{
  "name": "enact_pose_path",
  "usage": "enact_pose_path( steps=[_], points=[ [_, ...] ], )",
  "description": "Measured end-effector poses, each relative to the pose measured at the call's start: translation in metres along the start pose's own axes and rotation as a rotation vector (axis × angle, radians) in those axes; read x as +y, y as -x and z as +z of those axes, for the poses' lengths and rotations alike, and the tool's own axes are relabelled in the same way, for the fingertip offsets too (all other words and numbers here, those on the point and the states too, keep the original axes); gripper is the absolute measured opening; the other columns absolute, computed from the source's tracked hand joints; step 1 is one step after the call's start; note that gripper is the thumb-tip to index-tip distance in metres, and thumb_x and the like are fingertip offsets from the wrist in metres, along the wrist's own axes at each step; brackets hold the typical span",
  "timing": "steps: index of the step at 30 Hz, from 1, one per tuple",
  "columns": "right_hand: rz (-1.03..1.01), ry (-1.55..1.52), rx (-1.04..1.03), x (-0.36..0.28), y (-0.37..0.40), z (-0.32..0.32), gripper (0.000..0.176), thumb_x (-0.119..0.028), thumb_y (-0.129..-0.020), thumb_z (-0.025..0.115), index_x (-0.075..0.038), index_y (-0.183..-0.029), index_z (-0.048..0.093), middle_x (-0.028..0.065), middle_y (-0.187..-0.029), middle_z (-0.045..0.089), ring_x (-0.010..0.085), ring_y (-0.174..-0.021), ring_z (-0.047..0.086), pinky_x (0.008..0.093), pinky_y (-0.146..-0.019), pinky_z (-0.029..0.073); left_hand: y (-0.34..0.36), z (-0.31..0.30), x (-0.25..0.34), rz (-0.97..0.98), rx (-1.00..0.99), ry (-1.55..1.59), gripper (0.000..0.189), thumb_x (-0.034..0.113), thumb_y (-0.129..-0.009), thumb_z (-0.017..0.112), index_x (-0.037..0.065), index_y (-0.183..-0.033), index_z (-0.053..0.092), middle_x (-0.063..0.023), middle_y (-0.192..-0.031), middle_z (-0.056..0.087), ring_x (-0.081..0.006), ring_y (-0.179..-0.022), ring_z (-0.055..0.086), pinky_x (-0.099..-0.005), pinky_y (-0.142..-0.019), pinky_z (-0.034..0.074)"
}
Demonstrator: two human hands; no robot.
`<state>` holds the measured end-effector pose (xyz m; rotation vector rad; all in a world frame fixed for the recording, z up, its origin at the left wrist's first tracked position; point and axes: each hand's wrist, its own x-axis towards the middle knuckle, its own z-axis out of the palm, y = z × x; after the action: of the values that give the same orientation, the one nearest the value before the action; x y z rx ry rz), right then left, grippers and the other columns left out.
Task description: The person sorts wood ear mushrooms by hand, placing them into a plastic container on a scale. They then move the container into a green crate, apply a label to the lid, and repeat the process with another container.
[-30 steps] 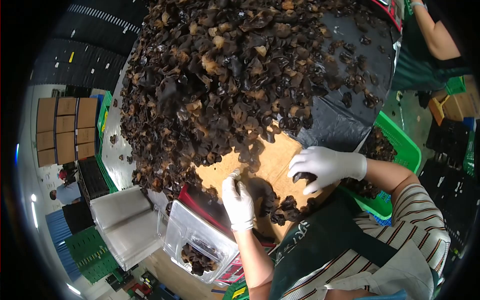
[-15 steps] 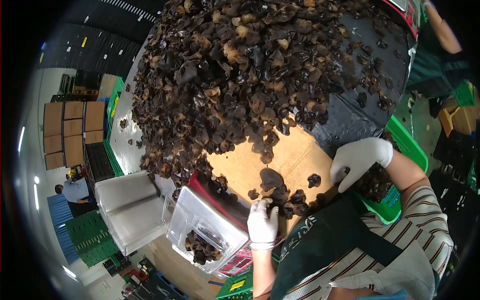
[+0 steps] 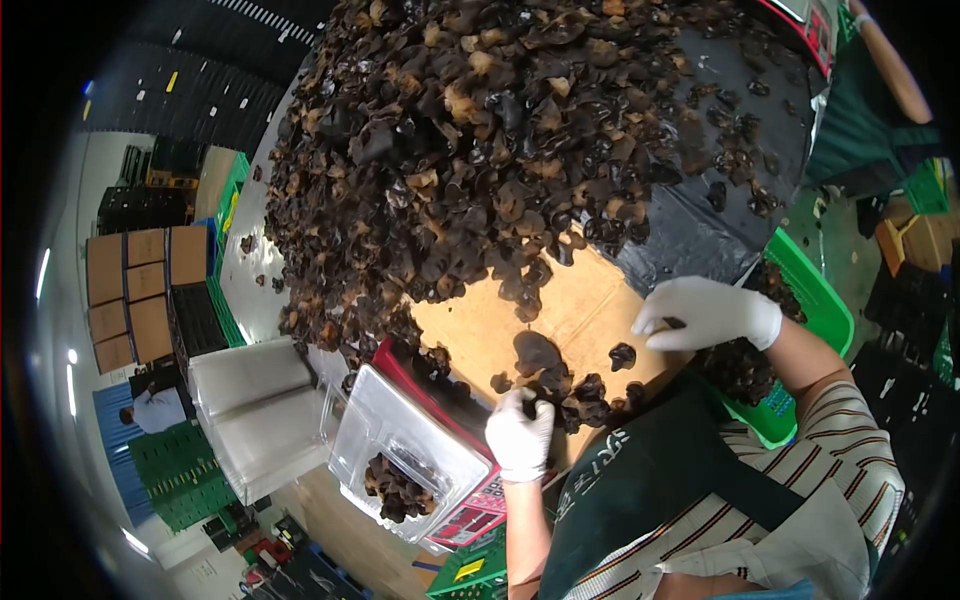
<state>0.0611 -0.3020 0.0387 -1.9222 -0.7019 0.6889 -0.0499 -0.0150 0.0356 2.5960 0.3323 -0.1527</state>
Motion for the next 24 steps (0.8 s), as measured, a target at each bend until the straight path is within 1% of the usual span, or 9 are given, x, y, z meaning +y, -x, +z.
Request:
enact_pose_path(
  steps=[1, 4, 7, 9, 13, 17, 20, 23, 24],
  points=[
    [-0.031, 0.018, 0.043, 0.001, 0.002, -0.008, 0.020, -0.021, -0.081, 0.065, -0.005, -0.092, 0.066, 0.0101, -0.084, 0.068, 0.0262, -0.082, 0.065, 0.0329, -0.074, 0.050, -0.001, -0.005, 0.000, 0.035, 0.063, 0.037, 0.010, 0.007, -0.072, 0.068, 0.002, -0.079, 0.065, -0.0071, -0.062, 0.062, -0.0145, -0.053, 0.057, -0.0285, -0.053, 0.047],
    [-0.087, 0.076, 0.122, 0.002, 0.005, -0.026, 0.014, -0.012, -0.080, 0.064, -0.005, -0.091, 0.066, 0.0089, -0.083, 0.067, 0.0256, -0.081, 0.064, 0.0333, -0.074, 0.050, 0.008, -0.033, 0.025, -0.218, -0.165, 0.695, 0.010, -0.004, -0.078, 0.066, -0.001, -0.087, 0.065, 0.0008, -0.069, 0.062, -0.0050, -0.060, 0.054, -0.0199, -0.056, 0.045],
    [-0.096, 0.083, 0.141, -0.002, 0.003, -0.028, 0.014, -0.012, -0.080, 0.064, -0.004, -0.091, 0.066, 0.0087, -0.082, 0.067, 0.0256, -0.081, 0.063, 0.0332, -0.073, 0.050, 0.010, -0.048, 0.049, 0.095, -0.395, 0.789, 0.022, -0.001, -0.077, 0.072, -0.002, -0.098, 0.065, -0.0097, -0.092, 0.067, -0.0130, -0.079, 0.062, -0.0249, -0.074, 0.049],
    [-0.146, 0.067, 0.144, -0.003, -0.001, -0.024, 0.013, -0.013, -0.080, 0.064, -0.005, -0.090, 0.065, 0.0082, -0.080, 0.066, 0.0256, -0.079, 0.063, 0.0332, -0.072, 0.049, 0.009, -0.038, 0.041, 0.098, -0.274, 0.530, 0.021, 0.004, -0.077, 0.072, -0.001, -0.095, 0.064, -0.0141, -0.091, 0.066, -0.0204, -0.080, 0.064, -0.0286, -0.073, 0.050],
    [-0.241, 0.134, 0.099, -0.010, -0.011, 0.005, 0.015, -0.020, -0.080, 0.062, -0.007, -0.087, 0.065, 0.0075, -0.076, 0.064, 0.0260, -0.076, 0.062, 0.0352, -0.070, 0.048, 0.028, -0.019, 0.015, 0.072, -0.296, 0.044, 0.045, 0.018, -0.072, 0.077, 0.005, -0.111, 0.058, -0.0162, -0.098, 0.059, -0.0329, -0.077, 0.061, -0.0362, -0.070, 0.051],
    [-0.501, 0.255, 0.011, -0.009, -0.025, 0.073, 0.023, -0.024, -0.080, 0.063, -0.008, -0.096, 0.064, 0.0059, -0.081, 0.061, 0.0245, -0.080, 0.059, 0.0354, -0.074, 0.044, 0.042, 0.018, 0.004, 0.019, -0.202, -0.036, 0.052, 0.017, -0.069, 0.078, 0.005, -0.112, 0.052, -0.0191, -0.101, 0.056, -0.0387, -0.088, 0.058, -0.0423, -0.069, 0.050],
    [-0.574, 0.337, 0.132, -0.007, -0.035, 0.115, 0.025, -0.023, -0.083, 0.060, -0.009, -0.104, 0.062, 0.0036, -0.082, 0.058, 0.0231, -0.083, 0.056, 0.0356, -0.076, 0.041, 0.042, 0.028, -0.003, 0.061, -0.112, 0.009, 0.042, 0.012, -0.072, 0.075, 0.002, -0.107, 0.054, -0.0191, -0.098, 0.059, -0.0331, -0.083, 0.061, -0.0377, -0.068, 0.051],
    [-0.461, 0.196, 0.078, -0.018, -0.042, 0.105, 0.025, -0.020, -0.084, 0.058, -0.007, -0.105, 0.062, 0.0059, -0.086, 0.061, 0.0233, -0.084, 0.058, 0.0354, -0.077, 0.042, 0.043, 0.027, -0.010, -0.032, -0.099, 0.269, 0.034, 0.008, -0.075, 0.073, 0.000, -0.102, 0.055, -0.0134, -0.092, 0.062, -0.0202, -0.077, 0.061, -0.0305, -0.068, 0.050],
    [-0.432, 0.108, 0.106, -0.016, -0.044, 0.101, 0.026, -0.019, -0.083, 0.059, -0.007, -0.106, 0.062, 0.0084, -0.094, 0.064, 0.0239, -0.087, 0.059, 0.0359, -0.079, 0.043, 0.044, 0.020, -0.002, -0.152, -0.109, 0.492, 0.028, 0.005, -0.077, 0.071, 0.000, -0.101, 0.057, -0.0057, -0.087, 0.062, -0.0091, -0.072, 0.054, -0.0242, -0.066, 0.047]
  ],
)
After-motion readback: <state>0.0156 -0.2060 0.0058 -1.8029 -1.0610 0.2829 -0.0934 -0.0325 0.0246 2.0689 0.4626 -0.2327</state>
